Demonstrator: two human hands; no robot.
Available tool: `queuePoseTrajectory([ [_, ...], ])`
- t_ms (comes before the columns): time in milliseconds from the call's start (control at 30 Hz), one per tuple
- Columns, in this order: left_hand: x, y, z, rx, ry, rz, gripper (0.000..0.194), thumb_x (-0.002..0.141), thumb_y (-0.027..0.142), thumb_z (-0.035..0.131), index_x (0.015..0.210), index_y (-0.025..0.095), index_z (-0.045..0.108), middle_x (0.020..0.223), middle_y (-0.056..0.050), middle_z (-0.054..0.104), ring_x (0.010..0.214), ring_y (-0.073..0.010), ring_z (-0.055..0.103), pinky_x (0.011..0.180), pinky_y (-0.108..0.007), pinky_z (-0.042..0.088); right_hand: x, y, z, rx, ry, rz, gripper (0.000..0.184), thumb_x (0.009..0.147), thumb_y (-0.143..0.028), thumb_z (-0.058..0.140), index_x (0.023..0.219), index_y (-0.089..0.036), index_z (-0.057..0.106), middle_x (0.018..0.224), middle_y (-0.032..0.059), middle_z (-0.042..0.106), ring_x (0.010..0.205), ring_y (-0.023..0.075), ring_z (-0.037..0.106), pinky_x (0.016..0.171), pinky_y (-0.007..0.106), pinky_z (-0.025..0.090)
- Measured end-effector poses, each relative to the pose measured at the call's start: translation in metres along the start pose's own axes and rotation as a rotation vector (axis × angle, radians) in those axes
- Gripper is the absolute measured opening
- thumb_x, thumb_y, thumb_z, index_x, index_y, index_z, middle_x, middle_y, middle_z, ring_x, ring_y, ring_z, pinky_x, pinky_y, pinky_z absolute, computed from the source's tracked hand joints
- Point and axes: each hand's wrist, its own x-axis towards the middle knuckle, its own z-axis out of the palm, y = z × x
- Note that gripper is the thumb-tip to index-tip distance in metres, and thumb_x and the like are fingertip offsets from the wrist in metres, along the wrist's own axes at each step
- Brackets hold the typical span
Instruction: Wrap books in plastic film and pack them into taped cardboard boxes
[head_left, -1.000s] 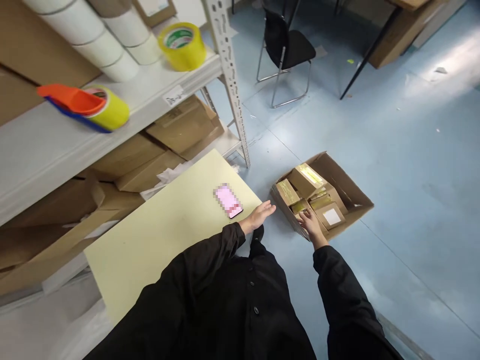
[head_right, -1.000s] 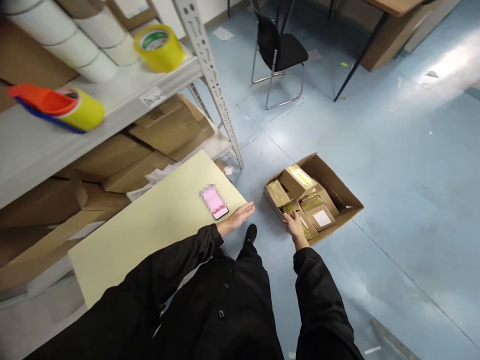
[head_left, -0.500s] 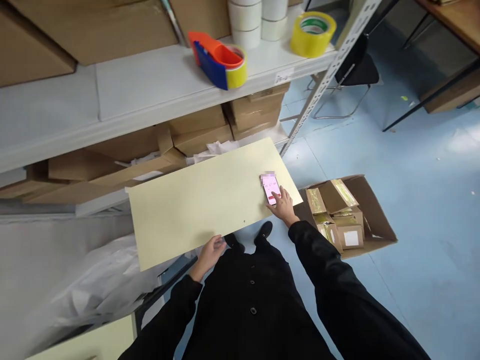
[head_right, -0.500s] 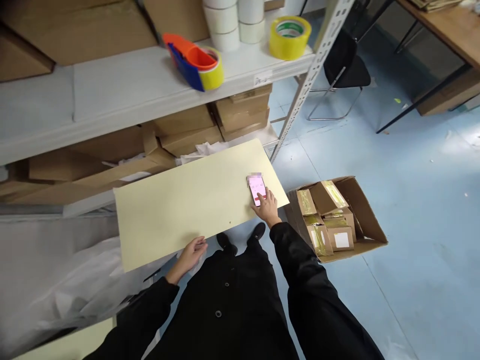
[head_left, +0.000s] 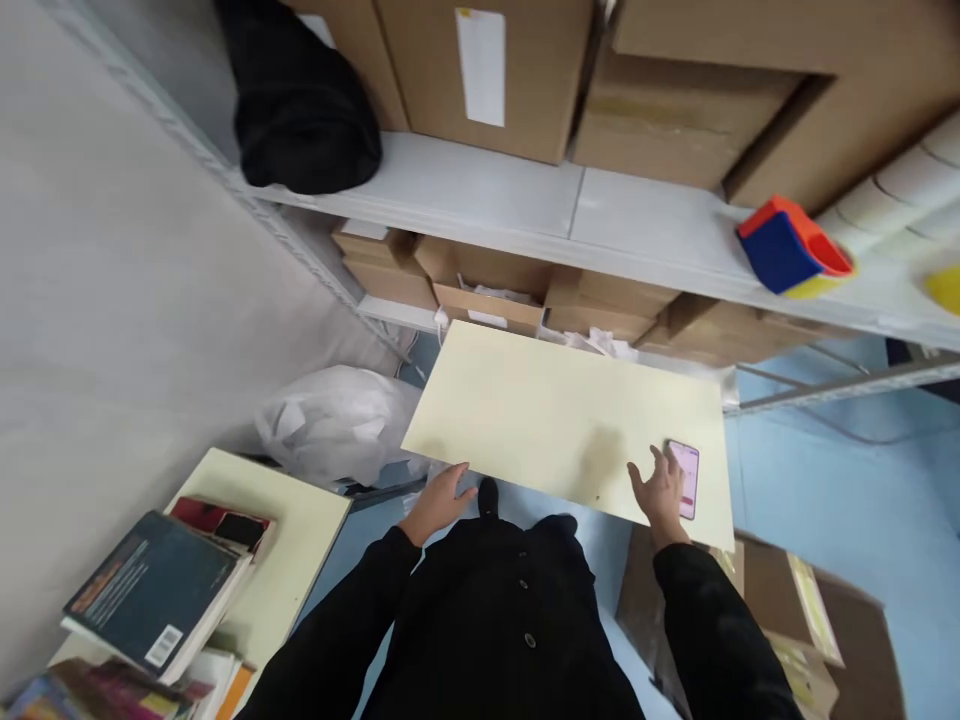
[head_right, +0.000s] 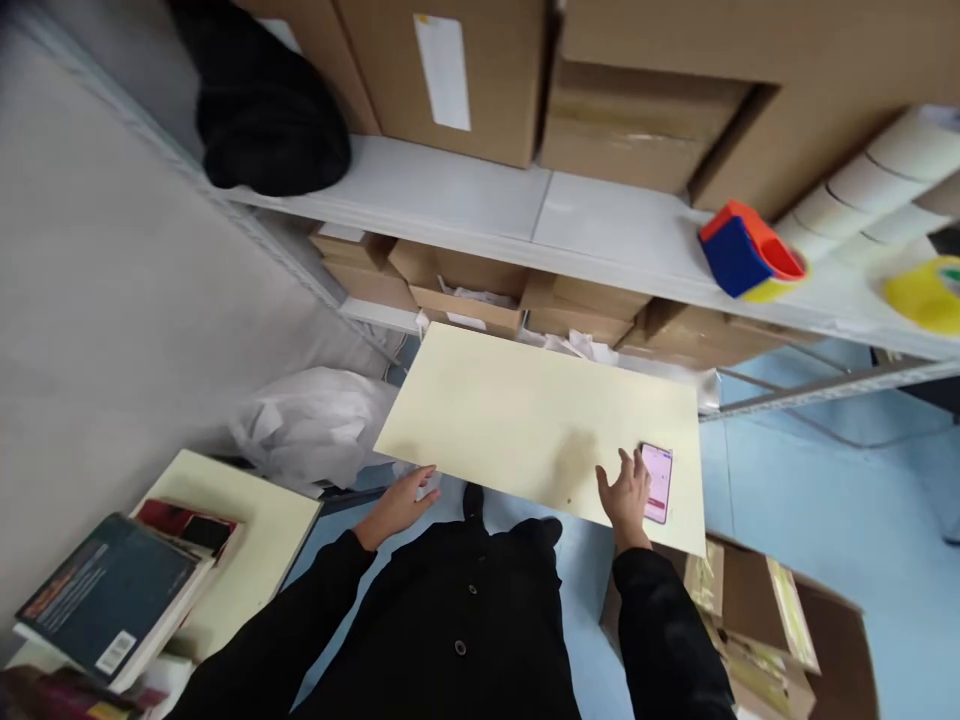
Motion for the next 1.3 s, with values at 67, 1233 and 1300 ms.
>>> queuePoseTrajectory([
  [67, -0.007, -0.008, -0.009, -0.004, 0.034, -0.009, 0.057, 0.085, 0.044, 0.049, 0.134, 0.017, 0.047, 0.133, -0.015, 0.055, 0.116, -0.0308, 0.057, 0.094, -0.039, 0.047, 0.020, -0.042, 0.006, 0.070, -0.008, -0.118, 0.051, 0.085, -0.042, 0.048, 0.128, -0.013, 0.046, 0.135, 0.0241, 0.042, 0.124, 0.0375, 0.041, 0.094, 0.058, 0.038],
  [1233, -0.191, -0.042, 0.077, -0.398, 1.009, -0.515, 0.013, 0.079, 0.024, 0.049, 0.079, 0.018, 0.061, 0.072, -0.005, 0.064, 0.069, -0.0196, 0.061, 0.069, -0.032, 0.048, -0.016, -0.340, 0.049, 0.263, -0.886, -1.335, 0.033, 0.089, -0.033, 0.041, 0.110, -0.022, 0.065, 0.072, 0.0034, 0.070, 0.071, 0.0222, 0.067, 0.064, 0.030, 0.046],
  [1300, -0.207, -0.059, 0.070, -0.443, 1.076, -0.491, 0.020, 0.078, 0.023, 0.051, 0.092, 0.017, 0.063, 0.079, -0.006, 0.067, 0.073, -0.0202, 0.063, 0.073, -0.033, 0.050, -0.035, -0.362, 0.049, 0.248, -0.881, -1.368, 0.033, 0.089, -0.033, 0.042, 0.109, -0.023, 0.065, 0.073, 0.0039, 0.070, 0.072, 0.0222, 0.067, 0.065, 0.029, 0.046],
])
